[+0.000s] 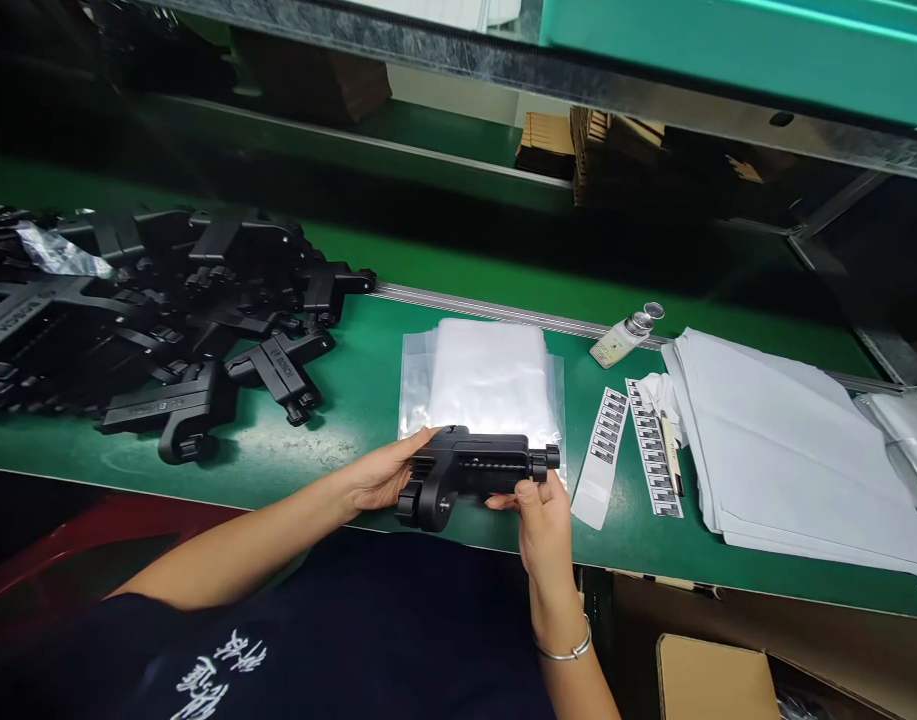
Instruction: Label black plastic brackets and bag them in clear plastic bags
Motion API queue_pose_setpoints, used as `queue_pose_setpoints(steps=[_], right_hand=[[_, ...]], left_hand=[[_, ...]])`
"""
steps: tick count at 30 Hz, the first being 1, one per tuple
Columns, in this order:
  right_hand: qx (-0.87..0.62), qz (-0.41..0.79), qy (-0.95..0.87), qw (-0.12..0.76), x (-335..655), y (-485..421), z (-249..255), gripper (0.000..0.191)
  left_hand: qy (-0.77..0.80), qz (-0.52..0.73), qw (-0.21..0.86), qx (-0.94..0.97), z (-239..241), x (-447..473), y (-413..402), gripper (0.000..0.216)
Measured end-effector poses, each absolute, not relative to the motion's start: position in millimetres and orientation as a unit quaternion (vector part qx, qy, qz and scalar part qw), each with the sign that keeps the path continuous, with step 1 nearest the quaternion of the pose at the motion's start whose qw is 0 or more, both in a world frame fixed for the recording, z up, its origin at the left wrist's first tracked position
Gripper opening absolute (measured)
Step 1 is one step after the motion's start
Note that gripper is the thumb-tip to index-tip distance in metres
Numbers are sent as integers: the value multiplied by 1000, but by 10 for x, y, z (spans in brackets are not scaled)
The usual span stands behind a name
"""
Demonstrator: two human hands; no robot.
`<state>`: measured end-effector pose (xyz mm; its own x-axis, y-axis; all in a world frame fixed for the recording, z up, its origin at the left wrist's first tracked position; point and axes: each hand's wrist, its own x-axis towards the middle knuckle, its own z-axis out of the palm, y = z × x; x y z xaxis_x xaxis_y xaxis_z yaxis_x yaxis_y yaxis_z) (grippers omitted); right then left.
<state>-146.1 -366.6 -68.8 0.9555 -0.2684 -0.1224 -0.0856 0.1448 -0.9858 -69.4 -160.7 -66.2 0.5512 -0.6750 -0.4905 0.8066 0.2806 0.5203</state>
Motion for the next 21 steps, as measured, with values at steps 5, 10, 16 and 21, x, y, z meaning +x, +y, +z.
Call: queue_pose_setpoints(steps=[5,10,16,21], right_hand=[[-818,-70,46,570,-1552,-3467,-532,43],[-877,-32,-27,479,-1553,-3661,-433,59],[-916,-60,331,217,-1598,-4744,-734,59],[-944,-59,307,102,-1747,-4804,-1056,55]], left_hand=[[61,-464,791,394,-694,-453,-1637,42],[84,-438,793,416,-725,-329,-1746,48],[4,-221,683,696,-831,-203,-1700,55],[-75,-91,475,872,-872,-114,-1729,52]])
